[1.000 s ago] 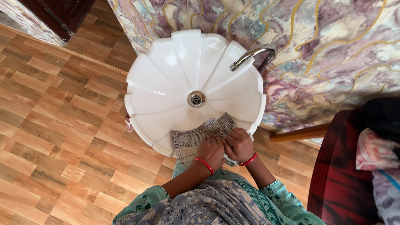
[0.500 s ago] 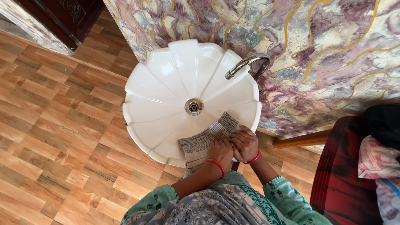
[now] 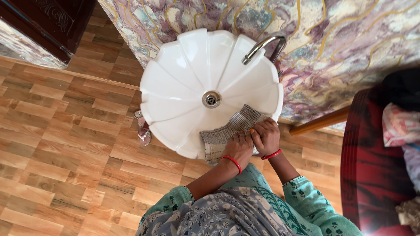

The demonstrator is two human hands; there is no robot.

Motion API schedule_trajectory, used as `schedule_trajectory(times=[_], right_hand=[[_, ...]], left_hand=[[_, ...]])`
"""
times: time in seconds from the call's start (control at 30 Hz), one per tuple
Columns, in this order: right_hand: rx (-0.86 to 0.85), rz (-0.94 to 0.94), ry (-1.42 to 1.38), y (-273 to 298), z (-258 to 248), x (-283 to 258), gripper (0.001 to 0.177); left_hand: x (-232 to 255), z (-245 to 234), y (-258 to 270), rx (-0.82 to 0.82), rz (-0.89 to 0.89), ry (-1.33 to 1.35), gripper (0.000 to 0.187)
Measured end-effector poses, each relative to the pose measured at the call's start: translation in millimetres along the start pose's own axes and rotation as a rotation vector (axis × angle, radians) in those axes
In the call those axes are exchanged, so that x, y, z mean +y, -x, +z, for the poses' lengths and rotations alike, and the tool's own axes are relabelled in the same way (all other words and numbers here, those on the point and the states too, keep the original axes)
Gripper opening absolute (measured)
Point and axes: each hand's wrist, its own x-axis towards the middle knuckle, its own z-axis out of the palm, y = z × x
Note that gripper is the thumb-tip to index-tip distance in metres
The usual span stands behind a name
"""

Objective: The person stands at a white pedestal sink and repeatedly wrings out a wet gray cloth using both hands. The cloth is twisted and squeezed to remove water throughout the clip.

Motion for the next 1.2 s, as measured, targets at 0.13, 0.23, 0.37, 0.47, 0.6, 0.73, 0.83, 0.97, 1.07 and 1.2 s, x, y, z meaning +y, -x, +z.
schedule_trajectory(times=[0.13, 0.23, 0.37, 0.47, 0.6, 0.73, 0.83, 0.97, 1.07, 1.2], right_hand=[[0.066, 0.057, 0.016, 11, 11, -25, 0.018], [0.071, 0.121, 0.039, 15, 17, -45, 0.016], [0.087, 0.151, 0.060, 17, 23, -68, 0.014], [0.097, 0.137, 0.073, 17, 24, -77, 0.015], [0.080, 0.125, 0.070, 16, 23, -78, 0.013], [0.030, 0.091, 0.045, 16, 17, -71, 0.013], [-0.030, 0.051, 0.009, 18, 12, -63, 0.015], [-0.105, -0.077, -0.048, 13, 2, -45, 0.020], [-0.156, -0.168, -0.099, 8, -5, -34, 0.017], [-0.222, -0.194, -0.176, 0, -14, -14, 0.017]], left_hand=[[-17, -10, 25, 0.061, 0.035, 0.033, 0.046], [-30, -17, 41, 0.026, 0.058, 0.081, 0.043], [-42, -20, 57, 0.104, 0.071, 0.026, 0.044], [-51, -21, 68, 0.133, 0.080, 0.013, 0.043], [-52, -24, 74, 0.150, 0.062, -0.017, 0.042], [-46, -29, 74, 0.125, 0.016, -0.048, 0.042], [-38, -30, 69, 0.129, -0.055, -0.038, 0.039], [-21, -25, 58, 0.014, -0.161, -0.083, 0.035], [-7, -17, 41, 0.018, -0.232, -0.119, 0.033], [14, -13, 19, -0.084, -0.342, -0.057, 0.031]])
